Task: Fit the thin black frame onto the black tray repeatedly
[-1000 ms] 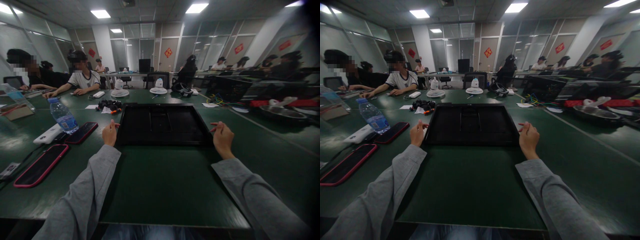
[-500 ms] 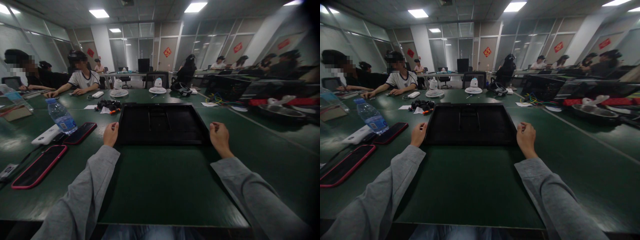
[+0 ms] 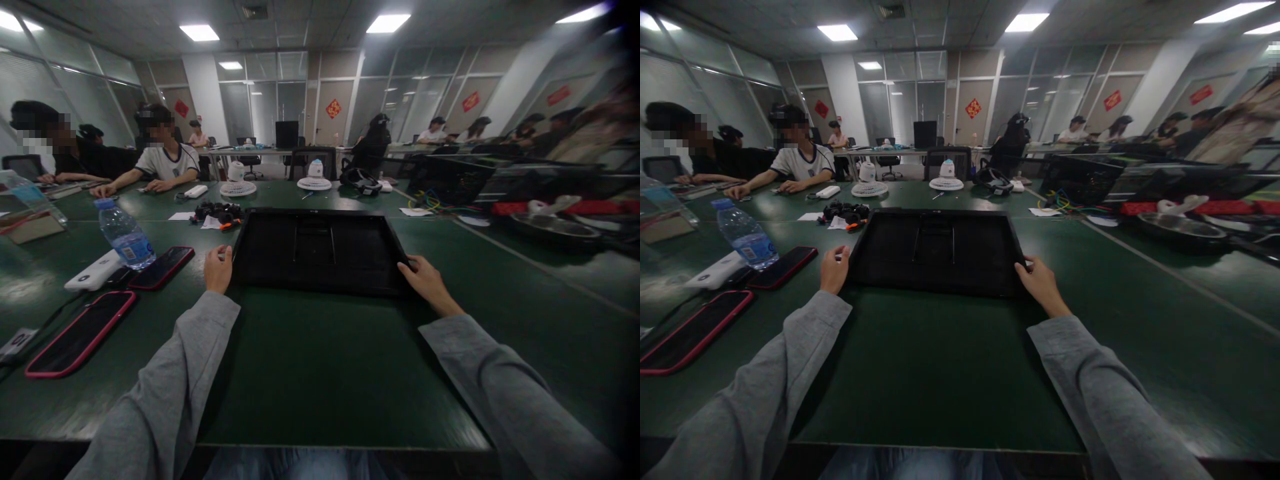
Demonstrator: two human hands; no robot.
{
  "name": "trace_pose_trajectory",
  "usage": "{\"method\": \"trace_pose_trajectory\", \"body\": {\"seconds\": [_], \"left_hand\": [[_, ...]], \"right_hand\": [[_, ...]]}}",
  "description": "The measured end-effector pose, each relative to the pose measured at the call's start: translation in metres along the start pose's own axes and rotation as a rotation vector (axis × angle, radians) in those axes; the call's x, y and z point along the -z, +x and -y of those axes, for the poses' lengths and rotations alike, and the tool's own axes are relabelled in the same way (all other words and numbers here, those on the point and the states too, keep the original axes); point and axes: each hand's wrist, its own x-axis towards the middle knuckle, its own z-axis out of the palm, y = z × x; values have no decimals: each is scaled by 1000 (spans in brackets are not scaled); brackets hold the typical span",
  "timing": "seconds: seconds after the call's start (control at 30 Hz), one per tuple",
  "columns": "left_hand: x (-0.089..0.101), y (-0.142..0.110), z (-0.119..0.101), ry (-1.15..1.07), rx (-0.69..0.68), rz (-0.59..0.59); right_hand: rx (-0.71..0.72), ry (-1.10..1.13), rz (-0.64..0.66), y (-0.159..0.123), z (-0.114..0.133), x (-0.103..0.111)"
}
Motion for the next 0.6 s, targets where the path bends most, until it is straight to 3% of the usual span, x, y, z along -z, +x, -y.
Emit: {"method": "trace_pose_trajectory", "body": {"seconds": [0.13,0.3,0.6], "left_hand": [[1,2,2,9,7,-99],[1,1,2,1,-7,-111],[0,1,3,22,-20,-76]], "right_hand": [[-24,251,86,-6,12,-5],[-212,599,85,-8,29,-20],[-102,644,12,-10,30,-22]]}}
